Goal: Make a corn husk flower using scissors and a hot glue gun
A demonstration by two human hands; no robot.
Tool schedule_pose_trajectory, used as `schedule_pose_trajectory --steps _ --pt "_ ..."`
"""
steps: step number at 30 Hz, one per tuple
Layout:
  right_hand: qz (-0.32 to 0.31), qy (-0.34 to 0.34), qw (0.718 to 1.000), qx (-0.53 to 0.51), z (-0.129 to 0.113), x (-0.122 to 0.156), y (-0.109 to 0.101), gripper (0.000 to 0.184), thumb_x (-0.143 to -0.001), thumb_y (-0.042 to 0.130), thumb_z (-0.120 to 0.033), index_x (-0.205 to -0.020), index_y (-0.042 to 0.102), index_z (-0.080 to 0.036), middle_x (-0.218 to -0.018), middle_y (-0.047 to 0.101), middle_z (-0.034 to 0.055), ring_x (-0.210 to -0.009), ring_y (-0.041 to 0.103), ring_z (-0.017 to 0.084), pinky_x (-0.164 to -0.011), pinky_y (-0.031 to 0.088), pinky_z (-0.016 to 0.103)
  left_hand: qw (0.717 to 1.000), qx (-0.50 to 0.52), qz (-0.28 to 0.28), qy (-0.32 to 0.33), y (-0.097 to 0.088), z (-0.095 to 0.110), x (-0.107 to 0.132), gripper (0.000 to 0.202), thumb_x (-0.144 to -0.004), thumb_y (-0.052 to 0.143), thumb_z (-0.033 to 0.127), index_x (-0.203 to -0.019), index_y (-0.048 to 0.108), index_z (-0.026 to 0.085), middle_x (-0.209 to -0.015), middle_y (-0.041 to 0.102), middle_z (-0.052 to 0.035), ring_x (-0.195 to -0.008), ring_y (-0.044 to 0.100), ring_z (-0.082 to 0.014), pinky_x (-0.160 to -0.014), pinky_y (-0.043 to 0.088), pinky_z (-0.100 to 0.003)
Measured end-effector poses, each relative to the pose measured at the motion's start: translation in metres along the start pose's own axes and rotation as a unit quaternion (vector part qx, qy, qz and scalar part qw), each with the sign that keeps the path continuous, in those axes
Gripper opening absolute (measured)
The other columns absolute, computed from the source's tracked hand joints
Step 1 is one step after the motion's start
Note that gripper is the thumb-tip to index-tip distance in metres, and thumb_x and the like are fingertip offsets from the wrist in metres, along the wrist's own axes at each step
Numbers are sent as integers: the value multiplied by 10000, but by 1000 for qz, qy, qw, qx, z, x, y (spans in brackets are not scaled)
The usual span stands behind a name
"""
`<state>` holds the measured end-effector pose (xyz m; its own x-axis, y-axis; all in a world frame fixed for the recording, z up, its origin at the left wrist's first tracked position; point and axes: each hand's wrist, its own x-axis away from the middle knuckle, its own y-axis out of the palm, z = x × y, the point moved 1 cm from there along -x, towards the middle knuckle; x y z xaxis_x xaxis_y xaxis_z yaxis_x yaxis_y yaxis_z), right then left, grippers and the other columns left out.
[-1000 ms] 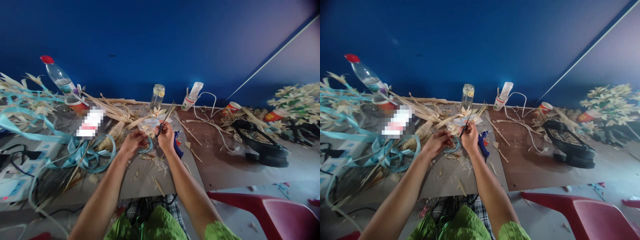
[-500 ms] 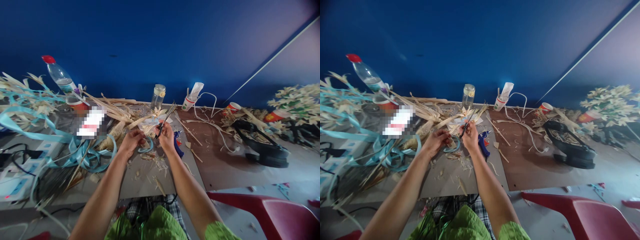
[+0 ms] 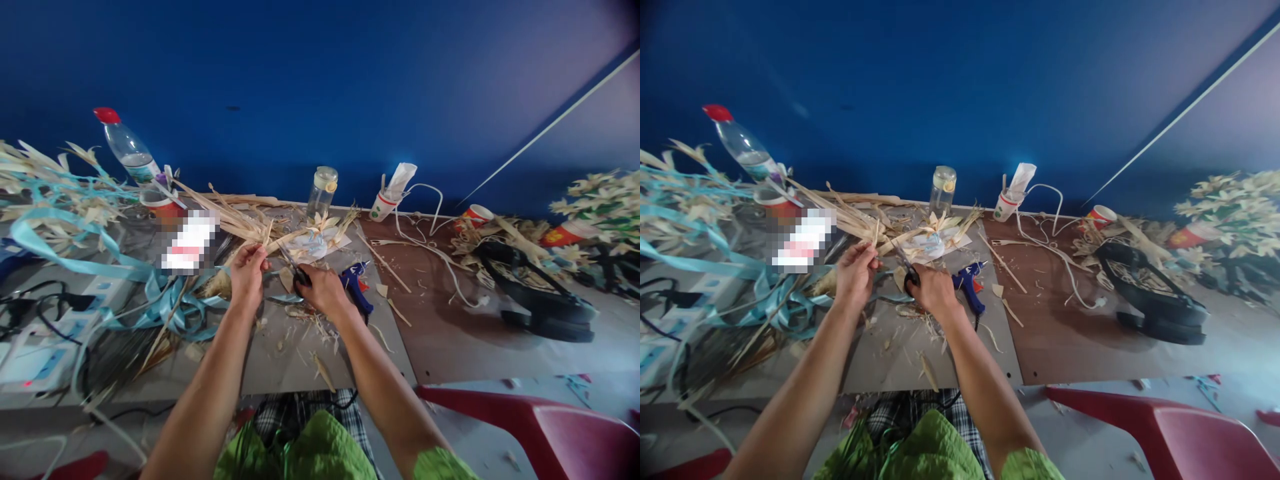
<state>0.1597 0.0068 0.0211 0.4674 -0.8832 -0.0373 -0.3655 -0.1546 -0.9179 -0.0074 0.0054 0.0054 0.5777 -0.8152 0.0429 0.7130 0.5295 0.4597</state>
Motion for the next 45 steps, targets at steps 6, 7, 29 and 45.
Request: schedule_pose_trajectory --steps 6,7,29,45 --pt "-18 3 999 44 -11 8 -6 519 -831 495 -394 -1307 441 -193 -1167 577 143 -1018 585 266 -816 421 340 999 -23 -18 28 -2 -5 -1 200 -614 713 270 -746 601 168 -625 548 53 -457 438 -37 -540 441 -211" --pt "-23 16 999 42 -12 9 -6 550 -823 509 -396 -1328 419 -199 -1198 550 146 -1016 585 266 -800 429 334 999 -27 -20 28 -2 -5 0 198 -619 710 274 -751 606 168 -634 549 51 -463 439 -38 -542 440 -211" --pt "195 41 905 -376 -16 -9 -20 250 -764 550 -380 -829 637 -154 -755 633 25 -616 551 124 -622 454 243 972 -123 -202 -5 20 6 27 208 -637 708 310 -727 609 152 -604 561 23 -517 472 -78 -523 372 -209" --pt "249 0 899 -361 -2 -21 -4 228 -773 540 -366 -689 584 -159 -673 576 10 -610 513 131 -603 415 252 959 -183 -217 19 12 5 19 213 -685 644 352 -710 591 146 -566 528 27 -503 466 -88 -510 360 -217"
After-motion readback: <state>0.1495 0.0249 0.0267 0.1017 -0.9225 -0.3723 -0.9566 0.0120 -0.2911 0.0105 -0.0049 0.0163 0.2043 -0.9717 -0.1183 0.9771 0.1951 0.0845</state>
